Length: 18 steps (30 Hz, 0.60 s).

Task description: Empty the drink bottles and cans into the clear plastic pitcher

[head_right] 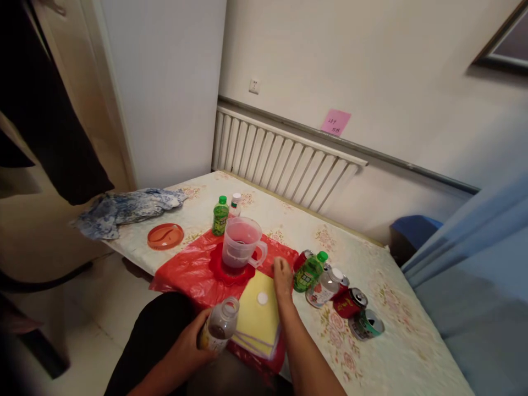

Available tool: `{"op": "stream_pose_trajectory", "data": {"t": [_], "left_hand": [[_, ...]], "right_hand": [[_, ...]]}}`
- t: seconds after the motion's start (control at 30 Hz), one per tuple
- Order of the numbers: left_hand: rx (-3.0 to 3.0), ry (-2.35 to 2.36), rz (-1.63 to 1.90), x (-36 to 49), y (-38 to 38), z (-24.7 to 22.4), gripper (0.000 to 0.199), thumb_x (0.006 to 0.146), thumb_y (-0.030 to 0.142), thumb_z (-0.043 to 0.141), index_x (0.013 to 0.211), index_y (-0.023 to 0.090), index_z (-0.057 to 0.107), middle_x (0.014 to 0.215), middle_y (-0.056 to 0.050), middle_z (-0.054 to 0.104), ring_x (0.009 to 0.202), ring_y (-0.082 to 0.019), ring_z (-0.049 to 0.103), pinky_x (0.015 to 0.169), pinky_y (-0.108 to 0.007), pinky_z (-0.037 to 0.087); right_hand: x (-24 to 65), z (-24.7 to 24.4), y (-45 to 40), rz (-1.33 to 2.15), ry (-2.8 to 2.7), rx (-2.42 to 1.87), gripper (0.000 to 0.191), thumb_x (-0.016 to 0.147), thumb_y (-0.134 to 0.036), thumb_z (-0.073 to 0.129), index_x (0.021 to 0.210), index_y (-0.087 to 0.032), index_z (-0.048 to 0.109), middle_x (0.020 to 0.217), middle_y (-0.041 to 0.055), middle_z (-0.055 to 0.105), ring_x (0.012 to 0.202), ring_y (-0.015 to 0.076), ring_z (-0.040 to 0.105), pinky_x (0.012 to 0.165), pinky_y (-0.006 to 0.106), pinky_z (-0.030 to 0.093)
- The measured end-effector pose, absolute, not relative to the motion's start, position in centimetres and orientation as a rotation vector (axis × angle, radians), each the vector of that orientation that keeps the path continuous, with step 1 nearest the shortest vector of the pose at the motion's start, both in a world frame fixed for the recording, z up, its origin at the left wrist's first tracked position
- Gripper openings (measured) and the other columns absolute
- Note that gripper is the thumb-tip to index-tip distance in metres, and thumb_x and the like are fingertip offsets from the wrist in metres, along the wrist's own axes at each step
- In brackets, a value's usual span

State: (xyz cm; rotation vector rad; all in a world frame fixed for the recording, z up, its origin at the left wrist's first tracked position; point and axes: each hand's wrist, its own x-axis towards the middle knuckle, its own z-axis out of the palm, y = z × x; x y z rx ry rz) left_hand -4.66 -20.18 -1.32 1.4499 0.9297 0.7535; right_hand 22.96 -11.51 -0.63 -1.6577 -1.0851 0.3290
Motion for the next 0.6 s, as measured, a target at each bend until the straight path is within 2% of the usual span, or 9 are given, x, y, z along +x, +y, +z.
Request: {"op": "stream_pose_trajectory", "data": {"t": [0.07,0.13,0.2,0.27,0.47,0.6], "left_hand": [[1.435,0.919,0.747,-4.4,-20.2,-1.3,0.07,0.055,0.013,0.06,0.124,0.021,0.05,0.117,-0.004,0.066,0.11,-0.027,0.058,0.092,-0.032,0.048],[1.448,0.906,0.744,-4.1,-20.3,-1.5,0.071,0.055,0.013,0.061,0.125,0.02,0.049,0.119,-0.005,0.065,0.111,-0.027,0.058,0.093,-0.032,0.047],[1.472,0.9,0.743,-3.8,-20.3,-1.6,0.072,0.055,0.012,0.062,0.125,0.019,0.049,0.12,-0.005,0.064,0.113,-0.028,0.057,0.096,-0.033,0.046],[1.49,0.903,0.742,-3.5,-20.4,-1.4,0.071,0.055,0.012,0.062,0.125,0.02,0.05,0.121,-0.005,0.064,0.114,-0.028,0.056,0.097,-0.034,0.045],[1.531,0.918,0.687,-3.0,-21.0,0.3,0.069,0.056,0.012,0.062,0.124,0.021,0.05,0.109,-0.003,0.069,0.112,-0.028,0.057,0.097,-0.035,0.044],[1.535,0.87,0.725,-2.3,-21.1,0.2,0.069,0.056,0.012,0.064,0.123,0.02,0.051,0.119,-0.004,0.065,0.112,-0.027,0.057,0.096,-0.032,0.044]], "right_hand": [[23.2,-2.0,-13.7,0.362,-1.24,-1.744,0.028,0.07,-0.042,0.063,0.084,-0.018,0.067,0.073,0.0029,0.065,0.07,0.0209,0.058,0.071,0.032,0.046],[22.7,-3.1,-15.6,0.4,-1.399,-1.793,0.032,0.06,-0.028,0.072,0.09,-0.02,0.07,0.085,0.0049,0.067,0.082,0.0233,0.06,0.08,0.034,0.045],[22.1,-3.8,-17.1,0.419,-1.515,-1.817,0.037,0.057,-0.018,0.073,0.094,-0.021,0.071,0.094,0.0067,0.067,0.093,0.0256,0.059,0.088,0.035,0.043],[21.6,-4.0,-17.8,0.427,-1.58,-1.83,0.035,0.06,-0.013,0.069,0.094,-0.02,0.072,0.094,0.0084,0.066,0.097,0.0271,0.058,0.091,0.036,0.041],[22.1,-1.0,-17.6,0.502,-1.639,-1.78,0.027,0.07,-0.014,0.06,0.096,-0.017,0.07,0.093,0.0086,0.066,0.09,0.025,0.059,0.087,0.038,0.045],[22.6,4.5,-19.1,0.61,-1.694,-1.632,0.031,0.077,-0.024,0.061,0.107,-0.018,0.067,0.101,0.0054,0.067,0.087,0.0196,0.061,0.08,0.032,0.048]]}}
